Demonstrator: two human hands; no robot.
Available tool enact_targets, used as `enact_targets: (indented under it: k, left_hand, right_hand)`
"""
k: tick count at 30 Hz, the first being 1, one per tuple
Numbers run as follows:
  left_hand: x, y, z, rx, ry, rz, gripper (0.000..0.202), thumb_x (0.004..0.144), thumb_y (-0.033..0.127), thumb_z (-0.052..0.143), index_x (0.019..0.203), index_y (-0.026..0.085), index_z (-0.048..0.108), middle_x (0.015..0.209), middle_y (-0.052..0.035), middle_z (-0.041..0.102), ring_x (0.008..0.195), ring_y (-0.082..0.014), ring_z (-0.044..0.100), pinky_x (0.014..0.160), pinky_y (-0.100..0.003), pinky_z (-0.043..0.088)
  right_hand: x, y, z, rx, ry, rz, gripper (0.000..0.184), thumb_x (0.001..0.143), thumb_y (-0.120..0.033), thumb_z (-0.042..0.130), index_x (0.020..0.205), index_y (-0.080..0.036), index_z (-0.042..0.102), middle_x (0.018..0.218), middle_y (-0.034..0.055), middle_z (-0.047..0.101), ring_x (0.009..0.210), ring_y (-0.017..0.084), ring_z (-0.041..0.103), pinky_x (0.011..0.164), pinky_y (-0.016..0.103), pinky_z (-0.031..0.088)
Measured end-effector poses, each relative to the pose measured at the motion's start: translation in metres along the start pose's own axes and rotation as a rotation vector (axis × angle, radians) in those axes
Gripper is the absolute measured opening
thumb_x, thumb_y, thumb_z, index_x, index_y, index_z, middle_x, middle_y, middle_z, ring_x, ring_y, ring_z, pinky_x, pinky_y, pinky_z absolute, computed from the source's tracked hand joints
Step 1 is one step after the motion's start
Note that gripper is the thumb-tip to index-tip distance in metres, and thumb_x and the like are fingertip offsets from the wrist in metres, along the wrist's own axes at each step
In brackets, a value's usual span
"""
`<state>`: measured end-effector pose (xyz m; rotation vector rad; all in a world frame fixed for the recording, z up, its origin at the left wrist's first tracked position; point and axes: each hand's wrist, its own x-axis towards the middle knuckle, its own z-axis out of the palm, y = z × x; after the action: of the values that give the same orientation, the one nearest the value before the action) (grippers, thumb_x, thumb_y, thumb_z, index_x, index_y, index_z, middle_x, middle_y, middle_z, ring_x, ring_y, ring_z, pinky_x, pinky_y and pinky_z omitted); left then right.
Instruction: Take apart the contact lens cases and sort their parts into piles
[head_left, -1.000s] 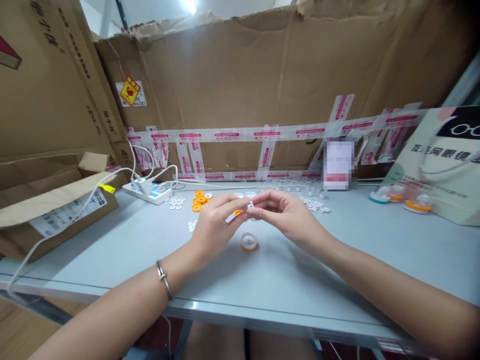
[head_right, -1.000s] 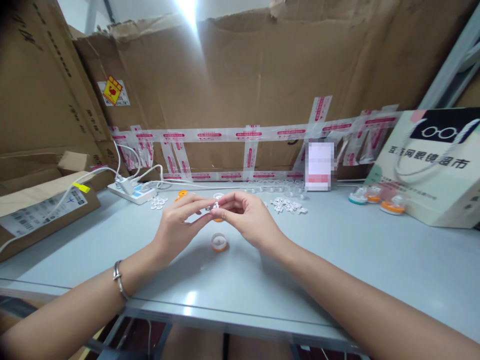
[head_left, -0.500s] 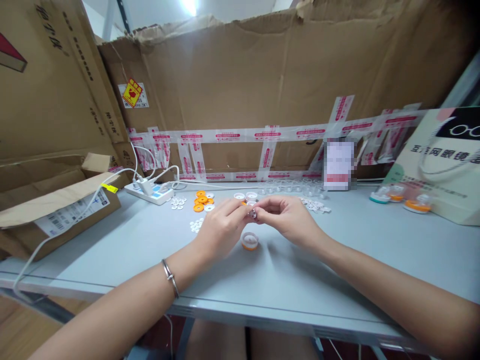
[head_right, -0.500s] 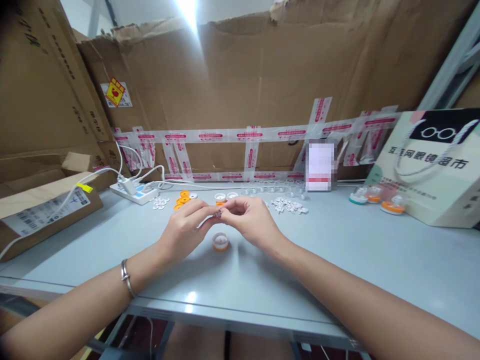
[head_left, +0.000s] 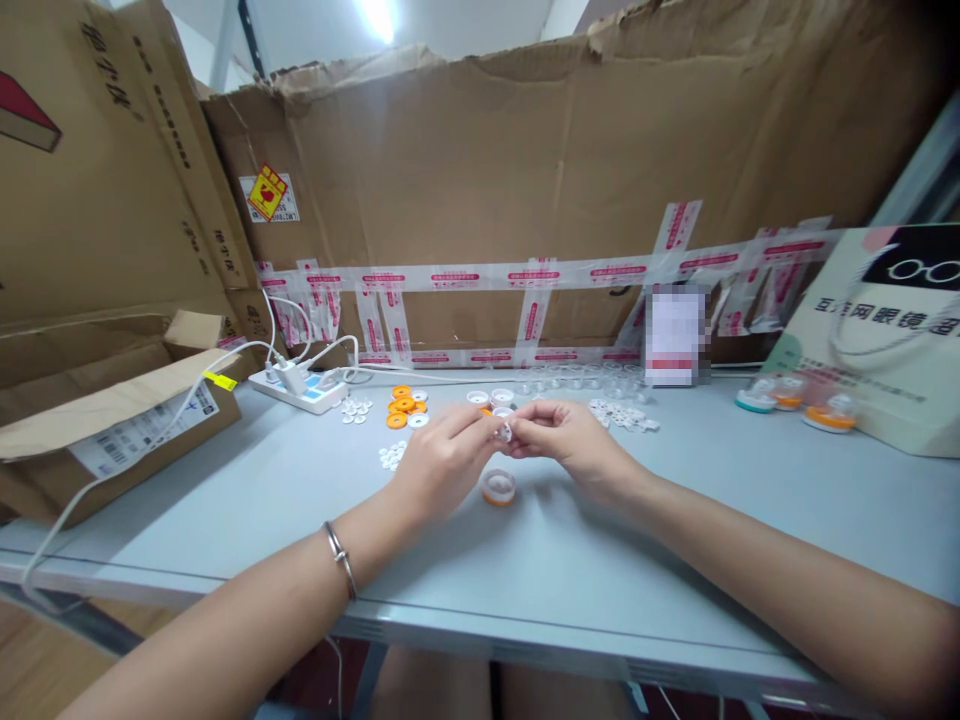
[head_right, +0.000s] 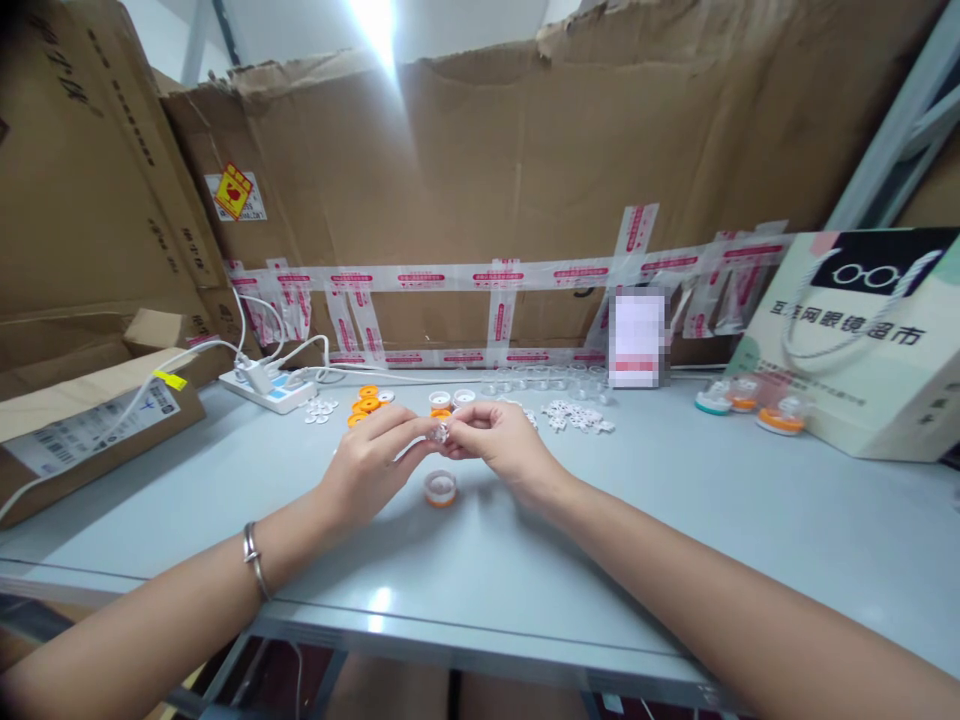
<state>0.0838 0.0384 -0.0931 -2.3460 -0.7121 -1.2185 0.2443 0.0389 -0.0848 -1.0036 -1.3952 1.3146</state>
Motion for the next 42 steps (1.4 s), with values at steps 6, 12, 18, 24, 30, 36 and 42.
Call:
enact_targets:
  k: [6, 12, 18, 24, 30, 36, 42]
  left_hand:
    - [0.004, -0.001, -0.001, -0.223, 0.083, -0.146, 0.009, 0.076, 0.015, 0.061, 0.085, 0.014, 0.061, 0.075, -0.0030, 0.061, 0.068, -0.0107, 0.057, 0.063, -0.022, 0.049]
    - [0.007, -0.005, -0.006, -0.342, 0.140, -0.305, 0.011, 0.074, 0.016, 0.063, 0.084, 0.014, 0.061, 0.075, -0.0016, 0.059, 0.067, -0.0083, 0.057, 0.063, -0.020, 0.052]
    - [0.006, -0.007, -0.004, -0.354, 0.091, -0.309, 0.012, 0.076, 0.016, 0.061, 0.087, 0.015, 0.061, 0.080, -0.0032, 0.061, 0.071, -0.0099, 0.057, 0.066, -0.024, 0.051]
    - [0.005, -0.007, -0.005, -0.373, 0.058, -0.321, 0.014, 0.076, 0.017, 0.061, 0.091, 0.016, 0.061, 0.083, -0.0039, 0.062, 0.074, -0.0109, 0.056, 0.069, -0.026, 0.051]
    - [0.005, -0.006, -0.005, -0.383, 0.047, -0.308, 0.015, 0.076, 0.018, 0.061, 0.090, 0.016, 0.061, 0.082, -0.0035, 0.061, 0.072, -0.0101, 0.056, 0.068, -0.024, 0.050]
    - [0.006, -0.003, -0.005, -0.341, 0.009, -0.248, 0.019, 0.074, 0.021, 0.063, 0.092, 0.016, 0.062, 0.077, -0.0032, 0.060, 0.068, -0.0105, 0.054, 0.062, -0.024, 0.048]
    - [0.005, -0.002, -0.003, -0.316, 0.014, -0.194, 0.008, 0.074, 0.018, 0.063, 0.081, 0.015, 0.061, 0.070, -0.0011, 0.056, 0.065, -0.0101, 0.052, 0.058, -0.022, 0.045]
  right_hand:
    - [0.009, -0.003, -0.006, 0.023, 0.033, 0.161, 0.011, 0.060, -0.019, 0.067, 0.065, -0.015, 0.058, 0.055, -0.0017, 0.063, 0.053, 0.008, 0.060, 0.063, 0.023, 0.050]
    - [0.029, -0.012, -0.073, -0.462, 0.221, -0.010, 0.011, 0.058, -0.022, 0.070, 0.066, -0.016, 0.065, 0.061, 0.0014, 0.066, 0.060, 0.012, 0.061, 0.062, 0.025, 0.048]
    - [0.040, 0.003, -0.102, -0.720, 0.177, 0.056, 0.008, 0.055, -0.023, 0.067, 0.059, -0.016, 0.067, 0.056, 0.0028, 0.065, 0.052, 0.015, 0.057, 0.051, 0.027, 0.043]
    - [0.040, 0.009, -0.099, -0.796, 0.030, 0.096, 0.007, 0.054, -0.024, 0.066, 0.058, -0.018, 0.067, 0.056, 0.0015, 0.065, 0.053, 0.015, 0.057, 0.054, 0.027, 0.043]
    - [0.036, 0.001, -0.097, -0.825, 0.037, 0.090, 0.011, 0.053, -0.027, 0.069, 0.060, -0.019, 0.067, 0.061, 0.0026, 0.067, 0.061, 0.017, 0.059, 0.058, 0.028, 0.043]
    - [0.011, -0.023, -0.051, -0.475, -0.041, -0.074, 0.031, 0.065, -0.046, 0.063, 0.076, -0.017, 0.066, 0.074, 0.0045, 0.068, 0.073, 0.016, 0.061, 0.066, 0.027, 0.045]
    - [-0.012, -0.020, -0.001, -0.254, -0.125, -0.156, 0.027, 0.067, -0.039, 0.065, 0.081, -0.017, 0.058, 0.080, 0.0029, 0.066, 0.074, 0.015, 0.062, 0.070, 0.029, 0.048]
